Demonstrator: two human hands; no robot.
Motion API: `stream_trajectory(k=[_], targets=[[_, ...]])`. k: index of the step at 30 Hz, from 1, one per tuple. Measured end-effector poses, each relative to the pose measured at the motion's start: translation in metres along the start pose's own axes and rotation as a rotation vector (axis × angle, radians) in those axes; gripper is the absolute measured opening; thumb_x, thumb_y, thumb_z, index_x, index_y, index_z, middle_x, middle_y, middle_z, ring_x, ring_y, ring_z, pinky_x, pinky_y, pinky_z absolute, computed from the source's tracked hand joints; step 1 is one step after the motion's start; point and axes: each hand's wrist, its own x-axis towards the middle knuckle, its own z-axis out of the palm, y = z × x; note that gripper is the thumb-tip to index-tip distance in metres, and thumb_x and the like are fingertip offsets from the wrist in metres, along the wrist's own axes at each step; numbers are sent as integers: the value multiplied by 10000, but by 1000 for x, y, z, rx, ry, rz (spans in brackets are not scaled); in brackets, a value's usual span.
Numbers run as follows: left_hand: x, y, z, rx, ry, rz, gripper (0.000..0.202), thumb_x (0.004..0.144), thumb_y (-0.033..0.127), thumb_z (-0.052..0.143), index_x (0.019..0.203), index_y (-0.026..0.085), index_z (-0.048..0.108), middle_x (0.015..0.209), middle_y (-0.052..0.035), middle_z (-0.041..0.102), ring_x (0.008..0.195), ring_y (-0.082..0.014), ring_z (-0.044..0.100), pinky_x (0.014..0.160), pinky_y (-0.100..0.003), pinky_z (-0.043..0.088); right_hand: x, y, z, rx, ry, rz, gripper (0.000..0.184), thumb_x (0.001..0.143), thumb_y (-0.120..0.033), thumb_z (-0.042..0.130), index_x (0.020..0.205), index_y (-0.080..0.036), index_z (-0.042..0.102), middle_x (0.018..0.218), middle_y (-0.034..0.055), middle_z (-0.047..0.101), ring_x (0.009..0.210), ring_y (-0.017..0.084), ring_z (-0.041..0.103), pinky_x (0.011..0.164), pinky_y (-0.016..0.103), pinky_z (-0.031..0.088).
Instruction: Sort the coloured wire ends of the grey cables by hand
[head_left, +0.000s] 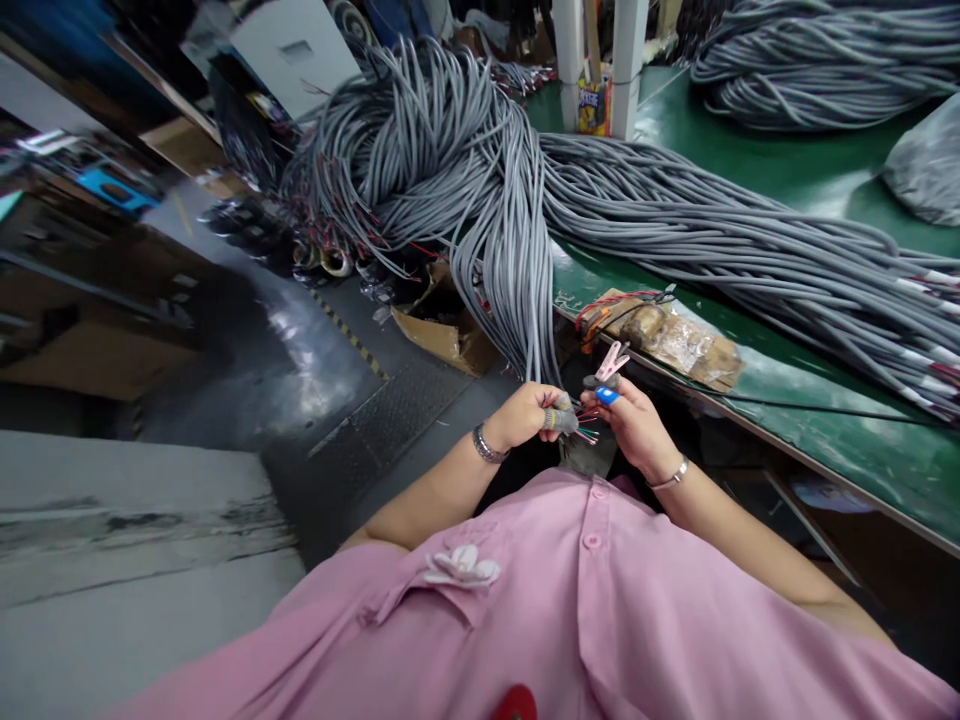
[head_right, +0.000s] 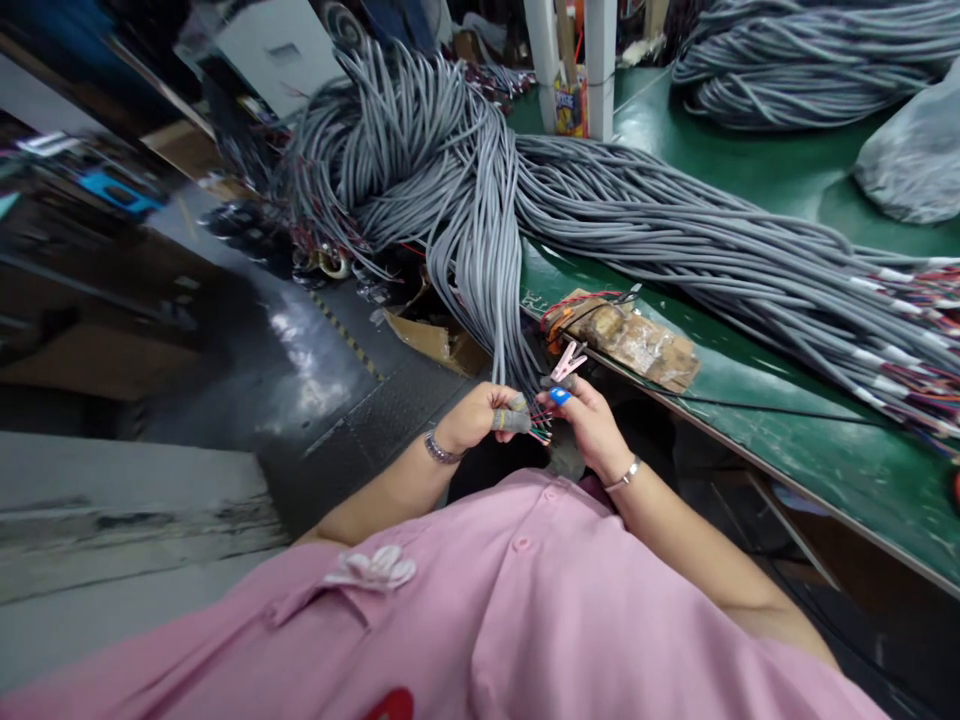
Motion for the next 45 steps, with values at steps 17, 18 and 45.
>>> stream_trajectory(k=[17, 18, 45], targets=[[24, 18, 7, -284, -57, -2, 237, 597, 315, 729, 543, 119, 608, 395, 10, 523, 323, -59, 401, 352, -187, 304, 38, 3, -4, 45, 127, -164, 512, 770, -721, 549, 757, -219, 649, 719, 22, 639, 581, 140, 513, 574, 289, 447], [26, 17, 7, -285, -56, -7, 236, 598, 315, 726, 545, 119, 606, 396, 10, 525, 323, -59, 403, 353, -186, 304, 39, 2, -3, 105, 98, -115, 511, 744, -723, 579, 783, -219, 651, 741, 25, 648, 582, 140, 518, 563, 289, 450], [17, 11, 17, -191, 70, 40, 178, 655, 264, 650, 572, 130, 568, 434, 10, 551, 350, -60, 443, 367, -172, 332, 32, -11, -2, 269, -42, 83, 539, 736, -755, 551, 839, -235, 646, 880, 41, 683, 666, 151, 592, 605, 301, 507]])
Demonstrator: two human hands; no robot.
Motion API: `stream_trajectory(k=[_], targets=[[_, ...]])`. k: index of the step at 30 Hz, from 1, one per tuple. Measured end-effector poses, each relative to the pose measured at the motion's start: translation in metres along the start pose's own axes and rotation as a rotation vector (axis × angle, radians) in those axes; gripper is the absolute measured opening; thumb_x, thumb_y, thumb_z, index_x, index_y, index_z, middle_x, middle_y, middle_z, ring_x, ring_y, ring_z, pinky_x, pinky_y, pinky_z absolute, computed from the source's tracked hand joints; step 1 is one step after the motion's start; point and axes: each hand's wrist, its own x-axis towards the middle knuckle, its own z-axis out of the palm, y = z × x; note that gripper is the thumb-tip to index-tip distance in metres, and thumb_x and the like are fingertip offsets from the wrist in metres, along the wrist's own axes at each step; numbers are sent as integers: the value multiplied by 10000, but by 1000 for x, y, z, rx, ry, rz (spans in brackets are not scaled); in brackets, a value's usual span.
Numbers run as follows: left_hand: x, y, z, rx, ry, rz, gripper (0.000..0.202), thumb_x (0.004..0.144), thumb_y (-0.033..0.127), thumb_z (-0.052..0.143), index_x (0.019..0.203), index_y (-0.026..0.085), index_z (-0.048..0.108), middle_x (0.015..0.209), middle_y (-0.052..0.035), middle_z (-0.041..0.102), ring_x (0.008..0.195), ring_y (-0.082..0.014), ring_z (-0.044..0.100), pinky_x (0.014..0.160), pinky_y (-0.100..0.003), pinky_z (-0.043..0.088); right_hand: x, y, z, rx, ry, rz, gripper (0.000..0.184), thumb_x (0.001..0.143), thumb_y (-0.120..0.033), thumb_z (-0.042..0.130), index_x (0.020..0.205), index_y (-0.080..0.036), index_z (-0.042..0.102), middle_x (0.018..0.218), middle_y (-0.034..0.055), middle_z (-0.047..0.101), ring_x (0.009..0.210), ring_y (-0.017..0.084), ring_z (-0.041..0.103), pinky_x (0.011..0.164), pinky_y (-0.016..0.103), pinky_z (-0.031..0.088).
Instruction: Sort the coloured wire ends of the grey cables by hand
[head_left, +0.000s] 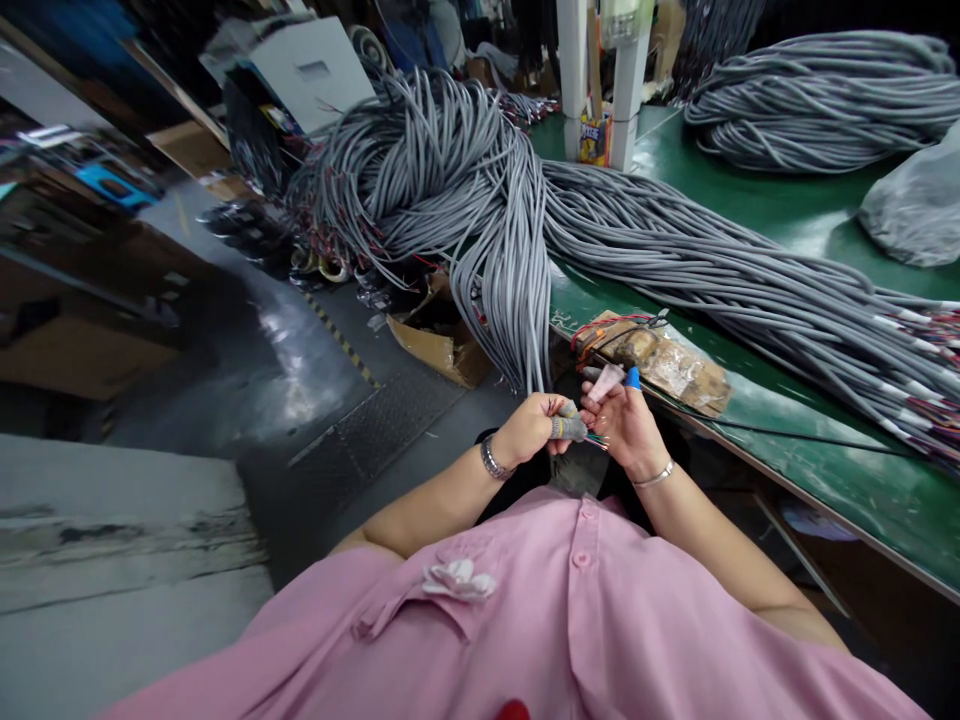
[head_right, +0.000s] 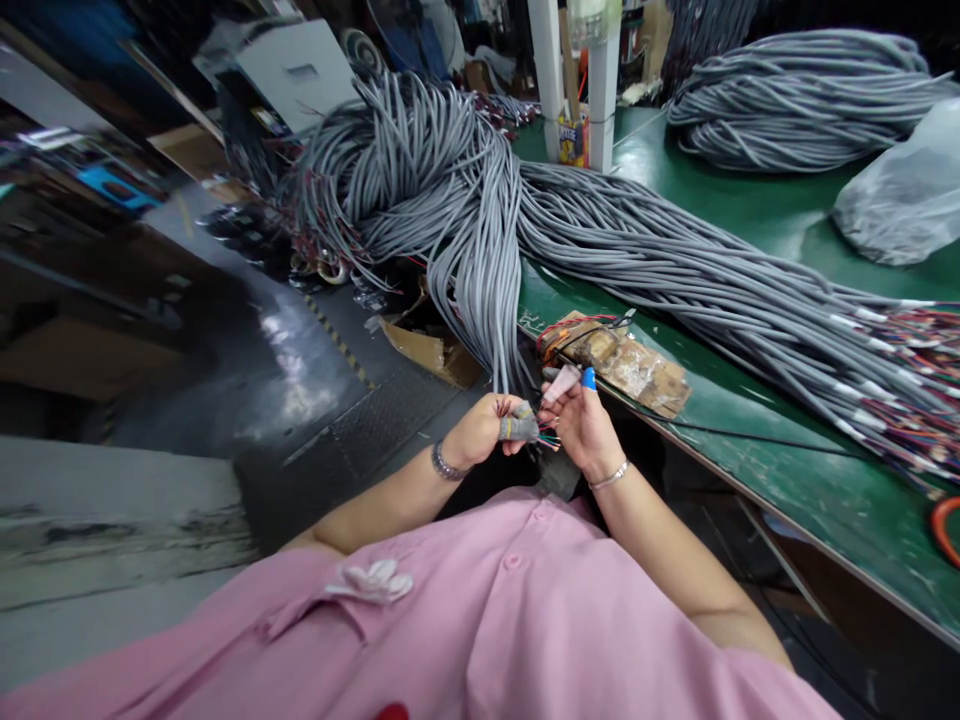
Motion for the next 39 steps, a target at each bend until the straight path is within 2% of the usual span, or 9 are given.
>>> stream_trajectory(k=[5, 11, 17, 21, 26, 32, 37, 39], targets=[[-3, -2, 2, -24, 83, 11, 226, 672, 308, 682, 597, 138, 552, 459, 21, 560, 363, -59, 456, 385, -174, 362, -1, -1, 0, -18, 47, -51, 364, 753, -573, 684, 855, -225, 655, 866, 22, 687, 675, 135, 591, 602, 265, 503], [1, -3, 5, -24, 98, 18, 196, 675, 278, 657, 591, 138, 548, 461, 20, 563, 361, -55, 448, 382, -170, 354, -2, 0, 2, -12, 49, -77, 371, 796, -551, 658, 888, -192, 679, 787, 22, 668, 614, 116, 557, 541, 234, 488], [4, -4, 7, -29, 113, 6, 193, 676, 272, 652, 594, 144, 534, 459, 24, 557, 357, -53, 439, 372, -167, 345, -1, 0, 0, 56, 19, -18, 338, 771, -502, 709, 874, -180, 688, 712, 12, 660, 577, 111, 559, 526, 229, 483], [8, -7, 8, -13, 114, 5, 203, 687, 272, 648, 585, 147, 524, 457, 22, 557, 354, -53, 439, 366, -167, 337, 0, 0, 0, 98, 25, -28, 316, 760, -474, 735, 870, -182, 690, 720, 7, 671, 578, 111, 572, 534, 238, 487], [9, -9, 7, -9, 111, 16, 186, 694, 258, 643, 594, 143, 535, 461, 22, 560, 359, -54, 444, 370, -164, 347, 1, 2, -1, 116, 16, -23, 336, 764, -498, 724, 862, -180, 677, 738, 12, 677, 587, 117, 582, 553, 250, 497], [-3, -9, 8, -32, 108, 71, 215, 700, 289, 685, 613, 139, 558, 478, 20, 572, 384, -58, 467, 397, -168, 372, 1, -2, -5, 166, -19, 31, 445, 794, -636, 606, 848, -196, 653, 825, 28, 686, 632, 122, 600, 555, 247, 514], [-9, -10, 10, -83, 143, 130, 264, 706, 345, 718, 622, 131, 587, 504, 12, 589, 406, -62, 488, 429, -180, 396, -1, -2, -5, 68, -9, -35, 261, 804, -435, 697, 874, -184, 677, 837, 21, 687, 658, 107, 599, 574, 217, 516], [-7, -10, 11, -106, 158, 137, 259, 705, 339, 718, 621, 130, 590, 503, 10, 590, 402, -62, 484, 425, -182, 390, -2, -1, -5, 49, -4, -55, 255, 813, -422, 688, 895, -180, 686, 822, 21, 687, 638, 108, 588, 568, 224, 513]])
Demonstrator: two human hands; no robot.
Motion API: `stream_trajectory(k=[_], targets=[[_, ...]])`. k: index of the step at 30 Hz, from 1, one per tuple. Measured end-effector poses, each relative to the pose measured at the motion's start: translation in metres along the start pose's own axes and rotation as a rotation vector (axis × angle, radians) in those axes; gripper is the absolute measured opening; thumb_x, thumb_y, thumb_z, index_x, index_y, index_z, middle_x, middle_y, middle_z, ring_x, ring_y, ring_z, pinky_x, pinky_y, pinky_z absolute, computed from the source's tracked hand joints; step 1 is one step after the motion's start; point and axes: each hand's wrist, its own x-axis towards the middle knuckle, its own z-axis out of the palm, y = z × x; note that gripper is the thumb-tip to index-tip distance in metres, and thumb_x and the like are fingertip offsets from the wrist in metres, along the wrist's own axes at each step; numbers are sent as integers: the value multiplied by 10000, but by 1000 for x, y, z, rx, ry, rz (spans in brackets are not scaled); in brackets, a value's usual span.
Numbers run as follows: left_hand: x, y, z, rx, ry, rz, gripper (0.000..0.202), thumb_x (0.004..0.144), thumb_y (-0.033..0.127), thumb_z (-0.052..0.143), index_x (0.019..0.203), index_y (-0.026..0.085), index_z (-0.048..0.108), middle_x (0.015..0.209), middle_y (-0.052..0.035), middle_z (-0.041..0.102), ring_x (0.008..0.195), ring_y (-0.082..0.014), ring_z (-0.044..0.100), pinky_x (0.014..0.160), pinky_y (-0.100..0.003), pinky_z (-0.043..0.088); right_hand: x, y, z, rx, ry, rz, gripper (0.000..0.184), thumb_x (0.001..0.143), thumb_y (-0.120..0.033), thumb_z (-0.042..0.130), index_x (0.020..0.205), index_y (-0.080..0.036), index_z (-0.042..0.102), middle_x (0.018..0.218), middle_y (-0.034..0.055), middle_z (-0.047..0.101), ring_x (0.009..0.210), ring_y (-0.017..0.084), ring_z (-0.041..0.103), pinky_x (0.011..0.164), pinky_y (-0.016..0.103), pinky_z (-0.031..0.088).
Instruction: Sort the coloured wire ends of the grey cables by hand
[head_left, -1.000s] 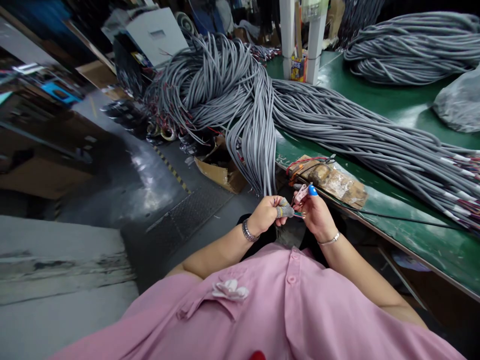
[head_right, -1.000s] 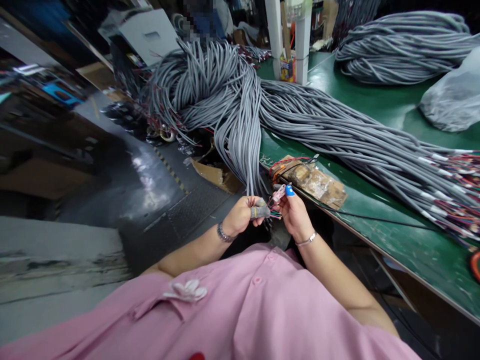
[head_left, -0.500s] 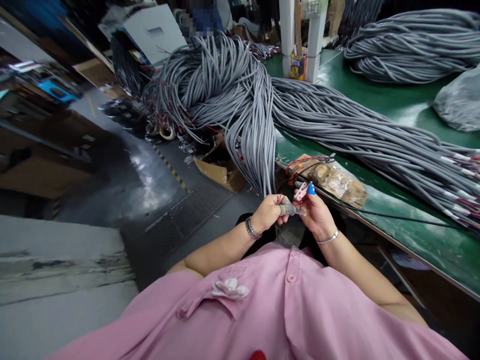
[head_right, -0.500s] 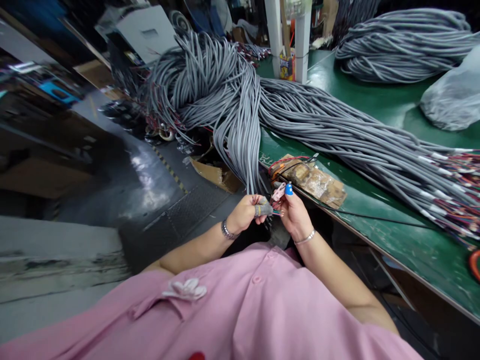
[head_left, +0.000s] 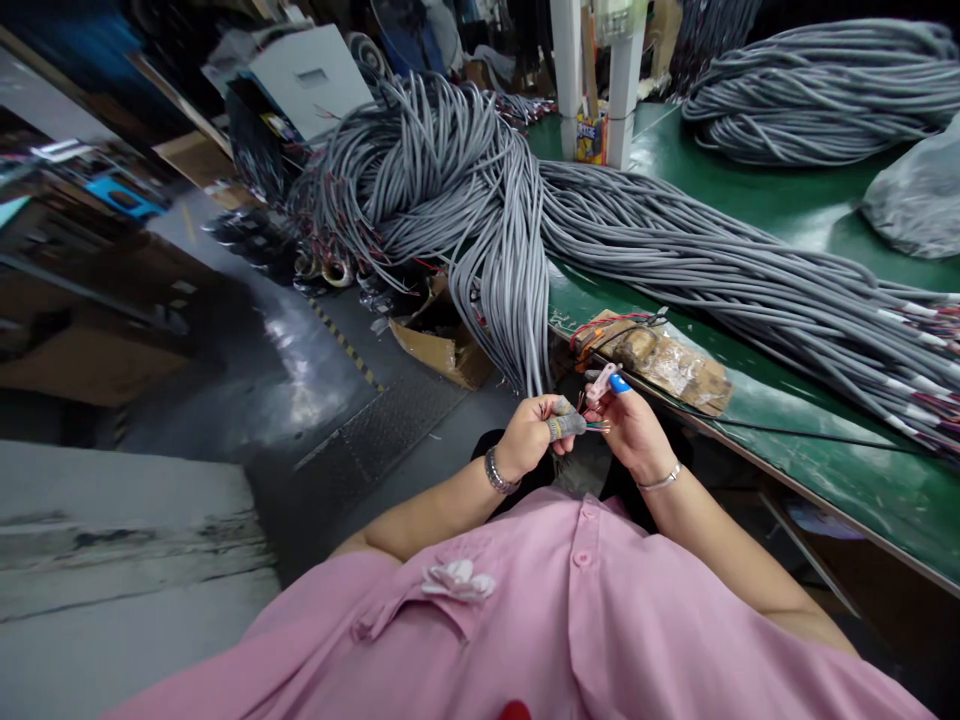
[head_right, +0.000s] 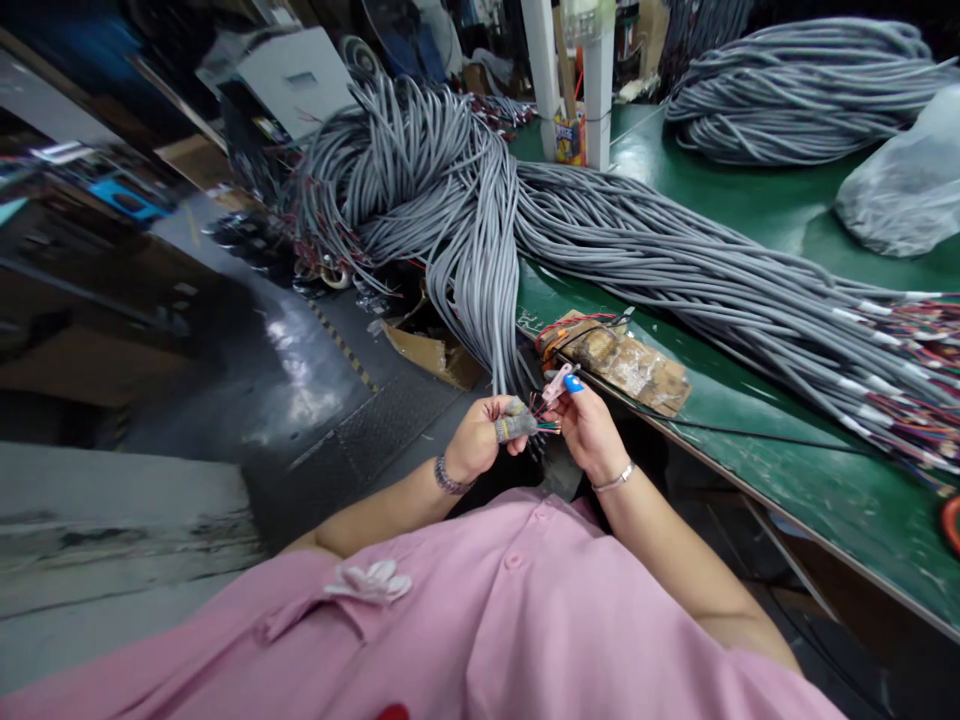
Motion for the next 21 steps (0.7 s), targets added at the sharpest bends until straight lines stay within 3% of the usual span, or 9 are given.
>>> stream_trajectory(k=[4, 10, 17, 21], targets=[[4, 0, 1, -41, 7, -21, 241, 697, 326, 704, 615, 131, 591, 495, 4, 590, 397, -68, 487, 415, -184, 378, 1, 2, 0, -16, 1, -14, 308, 820, -484, 662, 885, -184, 690, 805, 27, 688, 645, 123, 591, 584, 245, 506], [11, 1, 2, -77, -21, -83, 218, 662, 315, 695, 610, 125, 600, 480, -7, 585, 384, -78, 486, 393, -188, 371, 7, 10, -7, -80, 64, -178, 393, 843, -564, 597, 833, -184, 696, 771, 28, 683, 651, 128, 595, 592, 246, 496], [17, -2, 1, -111, -5, -109, 173, 644, 281, 651, 597, 131, 579, 469, -8, 577, 373, -82, 477, 379, -192, 367, 17, 11, -7, 88, -12, 0, 389, 762, -586, 682, 823, -201, 677, 798, 12, 699, 634, 130, 605, 556, 250, 497], [17, -1, 1, -107, -9, -112, 196, 654, 294, 654, 584, 131, 571, 468, -10, 572, 372, -80, 473, 379, -194, 359, 18, 12, -7, 149, 8, 15, 372, 731, -558, 727, 809, -199, 670, 758, 4, 690, 602, 122, 591, 527, 240, 483]])
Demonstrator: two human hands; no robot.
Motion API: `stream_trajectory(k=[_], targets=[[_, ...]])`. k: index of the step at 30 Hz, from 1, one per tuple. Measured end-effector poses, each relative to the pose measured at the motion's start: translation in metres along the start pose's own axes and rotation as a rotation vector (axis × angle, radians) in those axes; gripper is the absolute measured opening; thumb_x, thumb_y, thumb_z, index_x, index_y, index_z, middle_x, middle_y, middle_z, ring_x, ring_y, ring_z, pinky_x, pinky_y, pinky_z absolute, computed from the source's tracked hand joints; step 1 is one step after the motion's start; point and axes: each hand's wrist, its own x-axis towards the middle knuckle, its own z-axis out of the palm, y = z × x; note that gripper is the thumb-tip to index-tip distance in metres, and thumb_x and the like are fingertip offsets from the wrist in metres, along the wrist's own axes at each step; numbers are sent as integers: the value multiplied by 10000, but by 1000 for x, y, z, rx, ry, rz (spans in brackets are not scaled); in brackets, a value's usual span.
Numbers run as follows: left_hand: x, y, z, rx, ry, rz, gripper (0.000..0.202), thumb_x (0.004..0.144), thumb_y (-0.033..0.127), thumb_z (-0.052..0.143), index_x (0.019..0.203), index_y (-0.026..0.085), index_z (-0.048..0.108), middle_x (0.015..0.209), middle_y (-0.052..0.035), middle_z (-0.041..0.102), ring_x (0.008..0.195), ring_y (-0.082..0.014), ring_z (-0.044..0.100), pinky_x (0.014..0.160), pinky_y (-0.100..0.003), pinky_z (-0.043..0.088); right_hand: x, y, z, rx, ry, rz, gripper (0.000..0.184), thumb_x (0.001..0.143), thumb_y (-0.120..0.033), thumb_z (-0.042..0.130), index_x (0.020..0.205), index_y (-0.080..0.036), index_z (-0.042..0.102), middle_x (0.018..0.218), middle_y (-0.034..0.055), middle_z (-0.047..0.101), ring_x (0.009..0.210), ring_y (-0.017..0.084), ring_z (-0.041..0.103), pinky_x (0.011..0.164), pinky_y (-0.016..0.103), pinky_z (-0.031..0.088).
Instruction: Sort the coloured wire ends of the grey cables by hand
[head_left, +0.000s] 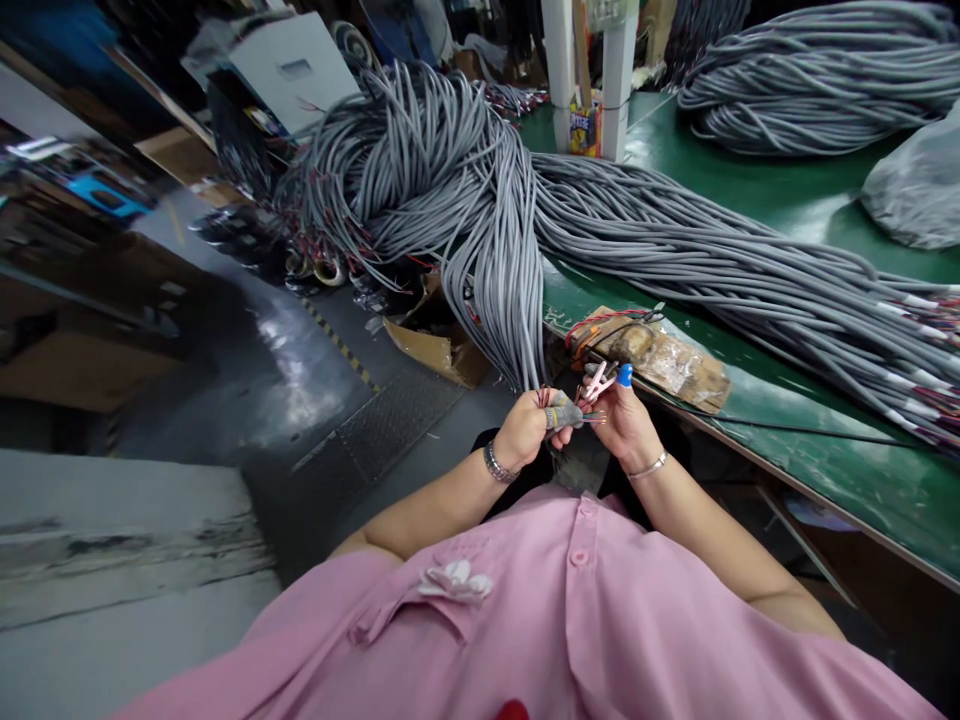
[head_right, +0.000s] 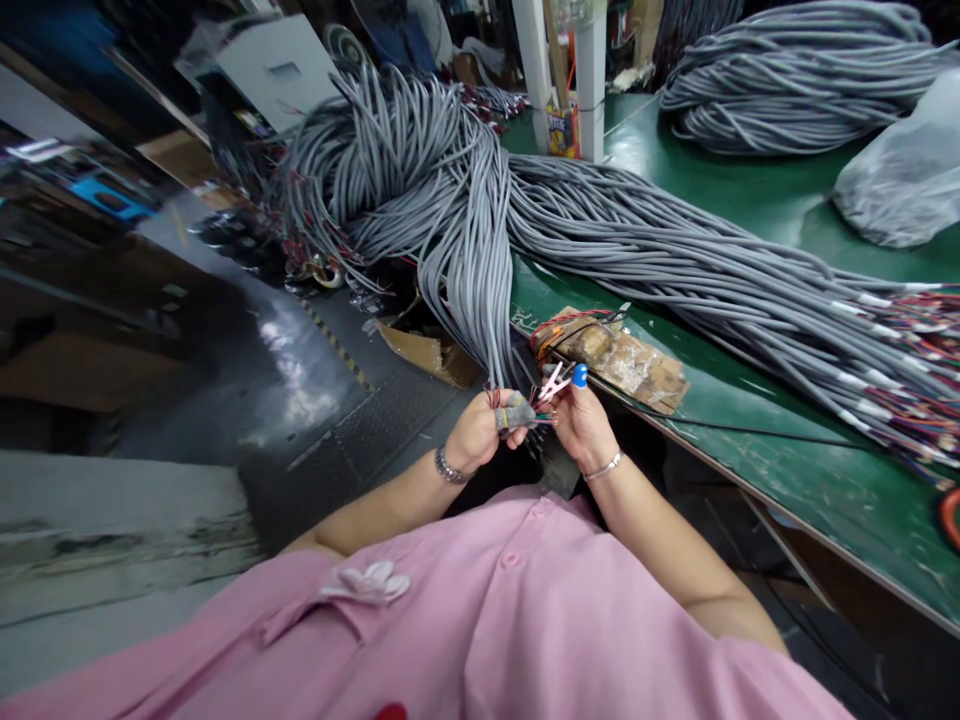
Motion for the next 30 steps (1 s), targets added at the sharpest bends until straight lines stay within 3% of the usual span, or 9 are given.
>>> stream_trajectory(k=[7, 16, 22, 30], targets=[[-1, -1, -2, 42, 6, 3, 281, 667, 384, 679, 598, 132, 577, 465, -2, 563, 367, -72, 458, 388, -194, 365, 0, -2, 2, 0, -100, 67, 448, 663, -624, 744, 863, -228, 679, 835, -8, 696, 616, 112, 603, 585, 264, 520], [1, -4, -2, 45, 1, 2, 222, 680, 309, 667, 594, 130, 569, 462, 0, 566, 370, -77, 470, 375, -189, 355, 0, -1, 8, 27, -35, 18, 431, 666, -608, 752, 826, -216, 671, 778, -10, 690, 585, 112, 577, 566, 244, 514], [-9, -7, -3, 65, -12, 50, 271, 669, 362, 723, 627, 127, 595, 493, 0, 590, 393, -73, 482, 416, -193, 379, -12, -9, 6, -3, -97, 84, 541, 735, -730, 585, 881, -214, 661, 882, 39, 698, 650, 144, 603, 577, 279, 523], [-19, -9, 3, 108, 100, 159, 367, 703, 473, 731, 628, 147, 579, 520, 5, 593, 432, -77, 499, 452, -206, 413, -19, -13, -2, -132, -46, 1, 252, 809, -419, 695, 925, -196, 689, 878, 30, 707, 707, 119, 617, 620, 229, 517]])
